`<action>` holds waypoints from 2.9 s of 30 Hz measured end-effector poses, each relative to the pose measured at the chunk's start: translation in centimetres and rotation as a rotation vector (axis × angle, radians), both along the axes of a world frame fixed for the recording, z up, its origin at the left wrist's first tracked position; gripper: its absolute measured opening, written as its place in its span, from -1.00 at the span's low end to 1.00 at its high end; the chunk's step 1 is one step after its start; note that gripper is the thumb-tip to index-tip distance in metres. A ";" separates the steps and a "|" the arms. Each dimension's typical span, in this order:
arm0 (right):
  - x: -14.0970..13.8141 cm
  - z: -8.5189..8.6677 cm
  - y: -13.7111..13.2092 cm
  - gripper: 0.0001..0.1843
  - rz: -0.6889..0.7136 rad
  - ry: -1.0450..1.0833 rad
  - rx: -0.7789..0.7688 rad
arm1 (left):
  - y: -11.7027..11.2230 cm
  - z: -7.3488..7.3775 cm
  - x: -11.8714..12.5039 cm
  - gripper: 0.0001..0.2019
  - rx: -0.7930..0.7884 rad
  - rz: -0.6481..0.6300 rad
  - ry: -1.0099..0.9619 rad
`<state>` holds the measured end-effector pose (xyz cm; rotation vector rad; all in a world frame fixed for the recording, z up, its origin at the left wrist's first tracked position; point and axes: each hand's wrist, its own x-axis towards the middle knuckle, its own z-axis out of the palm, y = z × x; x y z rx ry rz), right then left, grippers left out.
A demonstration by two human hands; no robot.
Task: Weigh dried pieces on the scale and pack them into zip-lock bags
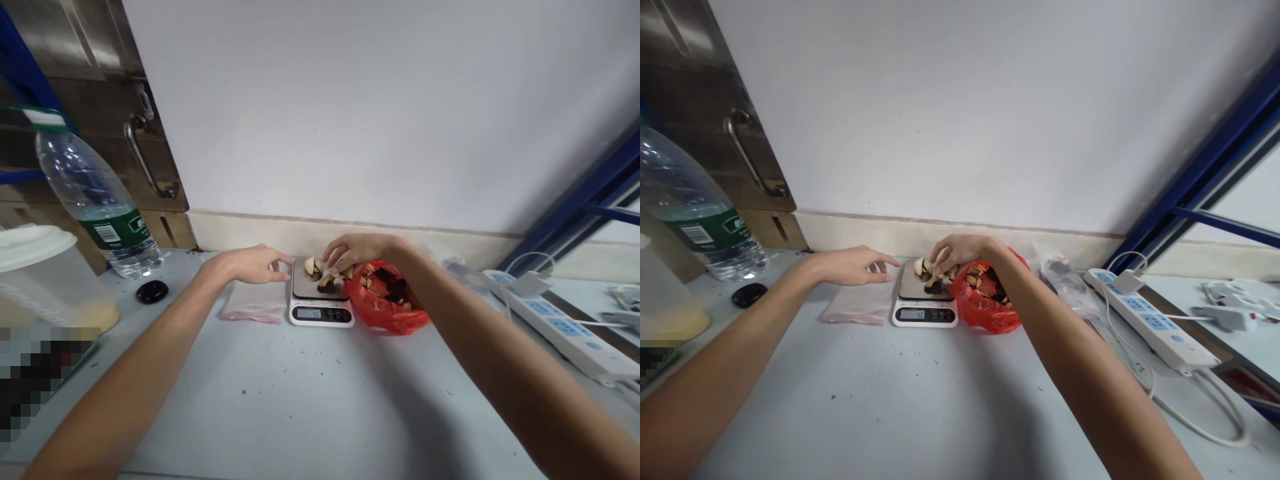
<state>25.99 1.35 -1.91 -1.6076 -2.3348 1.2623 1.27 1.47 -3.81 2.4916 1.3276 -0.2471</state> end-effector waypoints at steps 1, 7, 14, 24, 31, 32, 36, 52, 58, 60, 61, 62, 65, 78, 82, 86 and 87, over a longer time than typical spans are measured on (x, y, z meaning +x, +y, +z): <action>0.1 0.1 0.0 -0.58 -0.005 -0.013 0.034 | 0.0 0.0 0.0 -0.37 0.001 0.001 0.003; 1.0 1.5 -0.6 -0.75 -0.018 -0.128 0.214 | 0.0 0.1 -0.3 -0.36 -0.006 0.006 0.023; 0.7 2.4 -1.2 -0.80 -0.016 -0.171 0.265 | -0.8 1.3 -0.1 -0.34 -0.057 0.013 0.099; -0.9 1.9 -1.0 -0.84 -0.062 -0.082 0.253 | -0.6 1.6 -0.6 -0.33 -0.091 0.027 0.120; -1.4 1.0 -0.5 -0.87 -0.053 -0.020 0.240 | -0.8 1.8 -0.5 -0.33 -0.114 0.053 0.110; -1.4 0.9 -0.4 -0.88 -0.055 -0.009 0.232 | -0.8 1.8 -0.5 -0.33 -0.114 0.056 0.106; -1.6 0.6 -0.3 -0.91 -0.055 -0.019 0.234 | -0.7 1.6 -0.6 -0.34 -0.101 0.042 0.094; -0.2 0.3 0.1 -0.80 -0.075 0.034 0.304 | -0.7 1.5 -0.6 -0.35 -0.086 0.048 0.095; 0.7 0.9 -1.0 -0.73 -0.124 0.180 0.290 | -0.6 1.4 -0.8 -0.35 -0.074 0.035 0.091; 1.2 1.0 -1.6 -0.66 -0.129 0.220 0.297 | -0.6 1.4 -0.9 -0.35 -0.071 0.026 0.078; 1.5 1.1 -1.9 -0.63 -0.133 0.232 0.303 | -0.6 1.4 -0.9 -0.35 -0.070 0.025 0.073; 1.9 1.1 -2.2 -0.60 -0.142 0.240 0.309 | -0.6 1.5 -1.0 -0.36 -0.067 0.029 0.071; 3.3 1.4 -3.2 -0.57 -0.191 0.241 0.320 | -0.7 1.6 -1.0 -0.36 -0.063 0.049 0.072; 8.0 0.9 -3.5 -0.70 -0.161 -0.271 0.323 | -0.4 -0.1 -0.8 -0.81 -0.135 0.062 0.201; 6.3 1.9 -4.3 -0.69 -0.198 -0.259 0.480 | -0.6 1.4 -1.3 -0.79 -0.020 0.021 0.031; 2.4 2.2 -5.4 -0.61 -0.092 -0.006 0.553 | -1.6 3.2 -0.7 -0.78 0.183 0.071 -0.256; 1.4 2.0 -5.5 -0.59 -0.039 0.061 0.549 | -1.9 3.4 -0.3 -0.78 0.219 0.082 -0.309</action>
